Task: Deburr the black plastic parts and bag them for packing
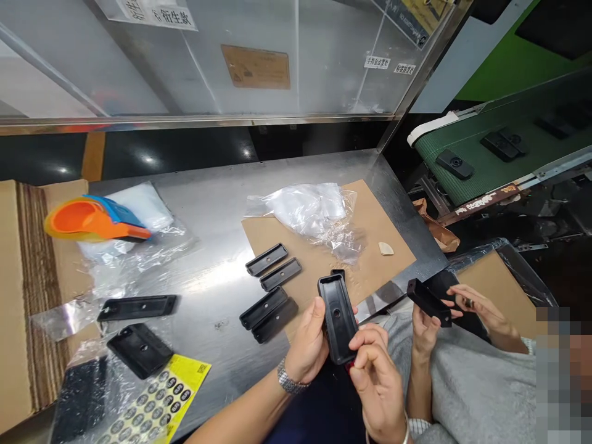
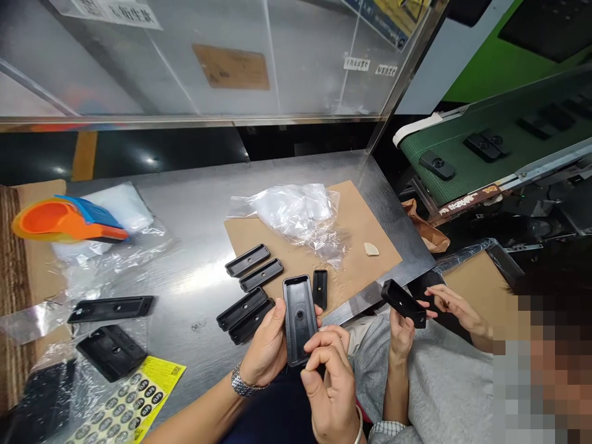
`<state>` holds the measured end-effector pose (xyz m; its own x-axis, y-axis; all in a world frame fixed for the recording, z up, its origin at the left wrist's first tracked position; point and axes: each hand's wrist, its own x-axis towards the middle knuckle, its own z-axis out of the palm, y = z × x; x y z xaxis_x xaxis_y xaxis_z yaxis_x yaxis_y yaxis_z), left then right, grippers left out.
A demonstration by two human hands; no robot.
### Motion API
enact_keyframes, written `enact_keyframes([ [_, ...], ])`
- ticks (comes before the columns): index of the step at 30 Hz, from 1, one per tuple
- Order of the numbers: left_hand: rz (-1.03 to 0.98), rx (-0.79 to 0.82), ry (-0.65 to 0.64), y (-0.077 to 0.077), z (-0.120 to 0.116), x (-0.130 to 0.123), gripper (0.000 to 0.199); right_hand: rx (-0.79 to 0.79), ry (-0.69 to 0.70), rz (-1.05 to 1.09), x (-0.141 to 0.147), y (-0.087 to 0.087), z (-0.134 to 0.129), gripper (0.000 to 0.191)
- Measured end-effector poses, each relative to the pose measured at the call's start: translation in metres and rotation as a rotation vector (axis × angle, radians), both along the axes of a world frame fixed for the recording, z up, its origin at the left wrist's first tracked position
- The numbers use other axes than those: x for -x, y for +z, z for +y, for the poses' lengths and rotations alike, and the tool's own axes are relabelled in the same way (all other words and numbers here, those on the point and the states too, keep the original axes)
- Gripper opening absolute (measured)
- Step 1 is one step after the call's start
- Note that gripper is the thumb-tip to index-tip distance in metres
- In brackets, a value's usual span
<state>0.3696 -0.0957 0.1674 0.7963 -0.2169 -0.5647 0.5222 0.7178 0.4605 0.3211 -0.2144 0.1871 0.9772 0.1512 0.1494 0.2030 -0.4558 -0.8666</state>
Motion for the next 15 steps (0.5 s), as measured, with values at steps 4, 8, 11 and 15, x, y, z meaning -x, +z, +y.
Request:
enact_keyframes([
  [4, 0.007, 0.016, -0.021, 0.001, -0.001, 0.002, 0.053, -0.08, -0.085, -0.048, 0.003, -0.005, -0.005, 0.017],
  [8, 0.009, 0.031, -0.069, 0.003, -0.001, 0.003, 0.057, -0.126, -0.229, -0.04, 0.006, -0.014, -0.007, 0.016],
  [11, 0.007, 0.038, -0.125, 0.005, -0.001, 0.005, 0.059, -0.174, -0.354, 0.094, 0.001, -0.02, -0.006, 0.026],
  [15, -0.004, 0.055, -0.153, 0.008, -0.002, 0.008, 0.055, -0.359, -0.374, 0.306, -0.012, -0.021, -0.002, 0.038],
])
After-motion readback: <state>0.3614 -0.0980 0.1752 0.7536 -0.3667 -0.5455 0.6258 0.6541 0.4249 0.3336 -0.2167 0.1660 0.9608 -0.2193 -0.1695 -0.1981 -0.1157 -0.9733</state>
